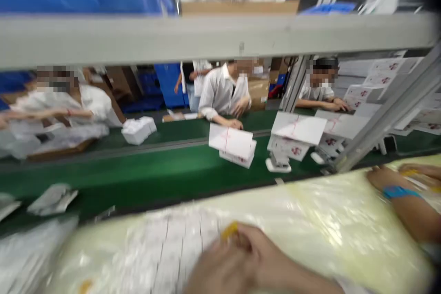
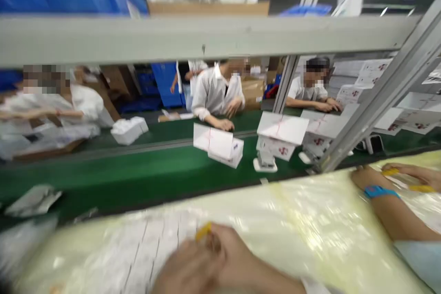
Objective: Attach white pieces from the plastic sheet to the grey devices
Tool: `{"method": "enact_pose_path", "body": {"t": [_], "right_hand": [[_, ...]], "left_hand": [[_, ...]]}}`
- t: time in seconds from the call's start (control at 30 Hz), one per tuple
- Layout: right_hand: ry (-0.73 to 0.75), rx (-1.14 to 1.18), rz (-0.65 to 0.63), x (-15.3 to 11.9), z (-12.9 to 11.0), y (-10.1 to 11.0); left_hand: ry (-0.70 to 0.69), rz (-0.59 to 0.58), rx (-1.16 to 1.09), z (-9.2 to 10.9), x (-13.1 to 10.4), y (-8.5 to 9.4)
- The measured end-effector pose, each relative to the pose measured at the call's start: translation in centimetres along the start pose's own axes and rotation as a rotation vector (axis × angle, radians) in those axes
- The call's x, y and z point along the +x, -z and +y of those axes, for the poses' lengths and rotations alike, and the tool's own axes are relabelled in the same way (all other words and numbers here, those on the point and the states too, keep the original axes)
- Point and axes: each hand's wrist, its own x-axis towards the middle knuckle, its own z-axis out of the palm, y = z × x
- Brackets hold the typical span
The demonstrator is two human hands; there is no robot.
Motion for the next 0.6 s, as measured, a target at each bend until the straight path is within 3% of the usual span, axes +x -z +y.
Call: {"method": "enact_pose_path", "body": {"t": [0.1,0.23,0.33,0.6], "right_hand": [[-0.024,0.004,-0.168,0.9,-1.9,-0.7],[-0.142,-0.043,-0.221,1.9,-1.1,-0.4],[-0.196,0.002,-0.263,1.5,-0.5,-0.1],[-0.137,0.096,-0.293,1.6,-0.2,-0.4]], "left_hand": [[-0.005,0.000,-0.073,-1.0,-1.4,0.8],[0.015,-0.030,-0.073,-2.6,-2.6,0.4],[0.006,-0.030,-0.032,-2.7,-2.6,0.3],[0.010,0.034,0.000,-2.4,-2.7,0.1]]}}
